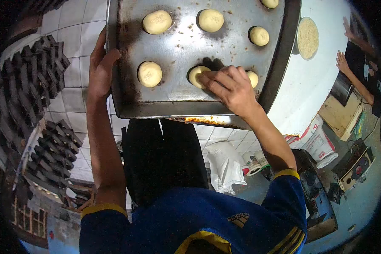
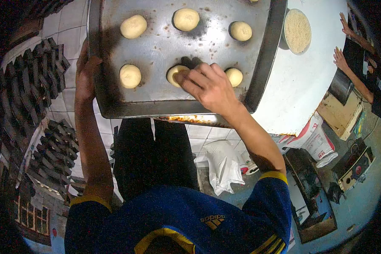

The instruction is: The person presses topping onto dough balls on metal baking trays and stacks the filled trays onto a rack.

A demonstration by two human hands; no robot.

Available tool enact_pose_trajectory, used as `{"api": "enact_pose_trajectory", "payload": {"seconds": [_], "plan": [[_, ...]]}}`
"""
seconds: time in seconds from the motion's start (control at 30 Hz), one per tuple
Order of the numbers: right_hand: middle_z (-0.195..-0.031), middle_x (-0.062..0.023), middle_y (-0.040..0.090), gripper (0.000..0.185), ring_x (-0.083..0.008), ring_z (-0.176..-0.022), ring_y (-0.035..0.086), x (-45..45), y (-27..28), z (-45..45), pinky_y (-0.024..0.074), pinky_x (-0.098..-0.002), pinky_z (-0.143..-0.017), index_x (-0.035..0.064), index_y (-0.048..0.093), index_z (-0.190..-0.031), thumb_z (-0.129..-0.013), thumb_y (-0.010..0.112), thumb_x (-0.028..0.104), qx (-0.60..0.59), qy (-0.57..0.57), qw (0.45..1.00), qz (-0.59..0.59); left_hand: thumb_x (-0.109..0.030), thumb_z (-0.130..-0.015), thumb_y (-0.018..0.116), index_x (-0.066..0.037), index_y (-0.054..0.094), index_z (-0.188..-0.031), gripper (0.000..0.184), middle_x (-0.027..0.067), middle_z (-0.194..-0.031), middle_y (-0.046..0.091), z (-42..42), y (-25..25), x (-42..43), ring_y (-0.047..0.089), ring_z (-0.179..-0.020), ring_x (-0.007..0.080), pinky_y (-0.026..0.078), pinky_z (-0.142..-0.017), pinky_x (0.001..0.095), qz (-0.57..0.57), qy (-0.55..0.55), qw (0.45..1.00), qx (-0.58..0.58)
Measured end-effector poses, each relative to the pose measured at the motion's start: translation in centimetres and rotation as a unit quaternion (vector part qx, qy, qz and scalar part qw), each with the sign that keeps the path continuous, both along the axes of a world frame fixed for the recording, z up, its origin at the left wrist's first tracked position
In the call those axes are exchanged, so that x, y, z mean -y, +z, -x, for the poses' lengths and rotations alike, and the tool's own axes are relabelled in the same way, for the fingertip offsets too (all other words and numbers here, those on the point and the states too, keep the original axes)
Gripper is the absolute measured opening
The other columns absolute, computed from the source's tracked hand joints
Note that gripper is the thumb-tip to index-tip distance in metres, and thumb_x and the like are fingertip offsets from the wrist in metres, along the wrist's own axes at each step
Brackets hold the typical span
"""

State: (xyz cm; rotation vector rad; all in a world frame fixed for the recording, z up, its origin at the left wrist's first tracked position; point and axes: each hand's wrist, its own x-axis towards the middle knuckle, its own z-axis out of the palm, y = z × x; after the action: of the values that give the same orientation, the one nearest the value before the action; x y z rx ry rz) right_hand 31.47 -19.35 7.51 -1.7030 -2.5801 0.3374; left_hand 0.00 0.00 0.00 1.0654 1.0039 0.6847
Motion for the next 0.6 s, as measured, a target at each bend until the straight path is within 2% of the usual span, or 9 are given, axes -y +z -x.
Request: {"api": "enact_pose_trajectory", "payload": {"seconds": [0.07, 0.2, 0.37, 0.43, 0.5, 0.57, 0.6], "plan": [[-0.138, 0.0044, 0.066, 0.049, -0.0156, -0.105, 0.058, 0.1, 0.2, 0.3, 0.0435, -0.0311, -0.084, 0.0201, 0.067, -0.141, -0.092, 0.070, 0.027, 0.025, 0.021, 0.999, -0.028, -0.013, -0.087, 0.060, -0.004, 0.044, -0.160, 0.075, 0.0162, -0.140, 0.064, -0.3, 0.2, 0.2, 0.060, -0.127, 0.0261, 0.042, -0.115, 0.0399, -0.014, 0.017, 1.000, 0.001], [-0.144, 0.0092, 0.062, 0.054, -0.0164, -0.107, 0.058, 0.9, 0.4, 0.9, 0.0435, -0.0322, -0.085, 0.0219, 0.062, -0.148, -0.096, 0.065, 0.036, 0.052, 0.016, 0.997, -0.059, -0.012, -0.087, 0.058, -0.002, 0.044, -0.159, 0.074, 0.0160, -0.137, 0.065, -1.2, 0.3, 0.5, 0.062, -0.124, 0.0253, 0.045, -0.112, 0.0392, -0.028, 0.040, 0.999, -0.010], [-0.158, 0.0103, 0.053, 0.067, -0.0193, -0.110, 0.058, 0.6, 2.1, 0.6, 0.0452, -0.0354, -0.090, 0.0266, 0.048, -0.160, -0.097, 0.065, 0.042, 0.052, 0.013, 0.998, 0.043, -0.010, -0.088, 0.056, 0.000, 0.045, -0.158, 0.072, 0.0153, -0.137, 0.065, -0.7, 0.4, 0.3, 0.063, -0.121, 0.0234, 0.049, -0.107, 0.0358, 0.002, 0.017, 0.999, 0.029], [-0.159, 0.0031, 0.055, 0.054, -0.0225, -0.118, 0.059, -0.6, 3.9, -0.6, 0.0418, -0.0401, -0.100, 0.0235, 0.054, -0.156, -0.104, 0.060, 0.037, 0.016, -0.014, 0.998, 0.054, -0.010, -0.088, 0.056, 0.000, 0.045, -0.158, 0.072, 0.0151, -0.137, 0.065, -0.8, 0.9, 0.3, 0.063, -0.121, 0.0232, 0.049, -0.107, 0.0357, -0.003, 0.021, 0.999, 0.024], [-0.146, -0.0040, 0.064, 0.049, -0.0246, -0.118, 0.063, -2.2, 4.9, -5.6, 0.0462, -0.0398, -0.100, 0.0161, 0.062, -0.146, -0.097, 0.068, 0.017, -0.026, -0.101, 0.989, -0.107, -0.009, -0.088, 0.055, 0.000, 0.045, -0.158, 0.071, 0.0148, -0.136, 0.065, -1.0, 1.3, 0.3, 0.063, -0.120, 0.0230, 0.049, -0.107, 0.0356, -0.008, 0.028, 0.999, 0.020], [-0.130, -0.0102, 0.073, 0.046, -0.0262, -0.115, 0.068, -3.9, 5.9, -11.5, 0.0529, -0.0386, -0.097, 0.0087, 0.070, -0.135, -0.090, 0.074, -0.003, -0.045, -0.225, 0.937, -0.265, -0.009, -0.087, 0.055, 0.001, 0.044, -0.158, 0.073, 0.0148, -0.137, 0.065, -1.3, 1.6, 0.5, 0.062, -0.121, 0.0230, 0.048, -0.107, 0.0357, -0.010, 0.038, 0.999, 0.011], [-0.123, -0.0095, 0.076, 0.038, -0.0216, -0.104, 0.072, -4.3, 7.0, -14.7, 0.0570, -0.0362, -0.089, 0.0110, 0.074, -0.130, -0.093, 0.077, 0.004, 0.071, -0.300, 0.906, -0.290, -0.009, -0.087, 0.055, 0.001, 0.044, -0.158, 0.073, 0.0148, -0.137, 0.065, -1.2, 1.7, 0.5, 0.062, -0.121, 0.0230, 0.048, -0.107, 0.0357, -0.010, 0.035, 0.999, 0.012]]}}
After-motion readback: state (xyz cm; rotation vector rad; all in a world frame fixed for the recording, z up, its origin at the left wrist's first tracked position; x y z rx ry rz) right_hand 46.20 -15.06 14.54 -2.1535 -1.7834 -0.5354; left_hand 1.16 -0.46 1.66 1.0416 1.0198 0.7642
